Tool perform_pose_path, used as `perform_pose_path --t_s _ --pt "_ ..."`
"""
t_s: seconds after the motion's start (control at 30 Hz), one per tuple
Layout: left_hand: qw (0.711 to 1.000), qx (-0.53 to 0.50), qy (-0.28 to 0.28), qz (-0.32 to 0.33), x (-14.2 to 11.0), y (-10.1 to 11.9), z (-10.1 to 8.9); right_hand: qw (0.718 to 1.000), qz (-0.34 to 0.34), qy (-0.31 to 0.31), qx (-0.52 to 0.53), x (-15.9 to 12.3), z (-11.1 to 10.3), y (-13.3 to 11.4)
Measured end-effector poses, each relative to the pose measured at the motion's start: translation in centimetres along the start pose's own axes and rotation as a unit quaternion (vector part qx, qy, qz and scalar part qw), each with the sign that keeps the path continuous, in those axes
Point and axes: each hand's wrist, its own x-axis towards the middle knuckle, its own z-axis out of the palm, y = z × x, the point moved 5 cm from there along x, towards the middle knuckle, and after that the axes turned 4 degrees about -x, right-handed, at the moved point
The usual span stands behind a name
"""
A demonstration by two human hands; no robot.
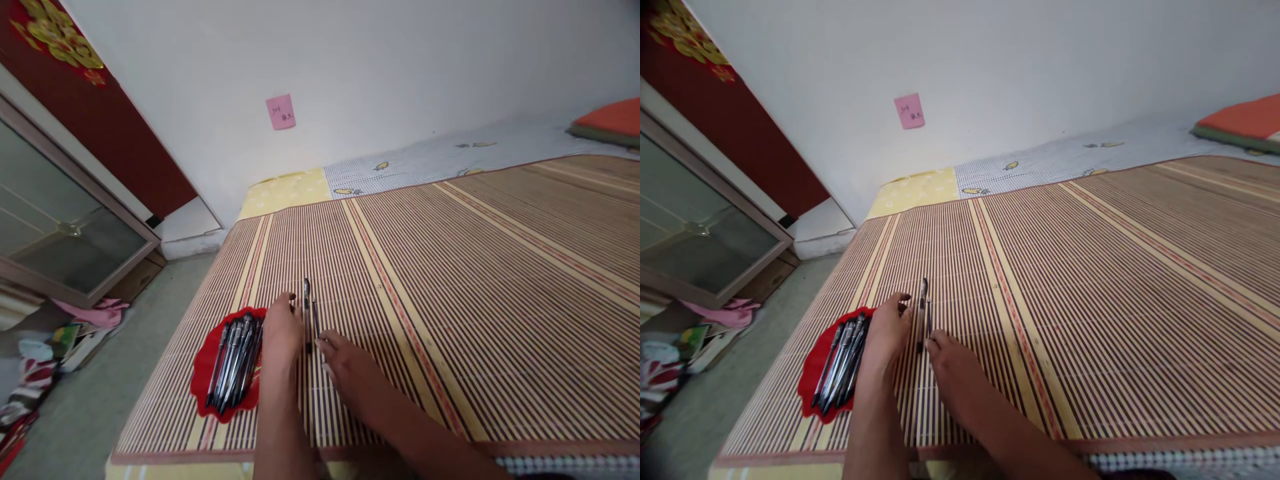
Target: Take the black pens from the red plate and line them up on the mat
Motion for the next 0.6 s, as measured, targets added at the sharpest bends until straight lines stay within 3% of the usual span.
perform_pose_path --t_s 0.27,0.43,0.6 --pt "1.000 -0.005 -0.020 0.012 0.1 -0.5 0.8 1.000 0.005 -0.017 -0.007 -0.1 0.6 0.0" --pt "0.996 0.003 -0.056 0.063 0.3 -0.4 1.9 0.999 0.022 -0.033 0.018 -0.2 0.3 -0.1" --pt "0.994 0.042 -0.073 0.071 0.3 -0.2 2.3 0.999 -0.002 -0.019 0.046 -0.5 0.3 -0.4"
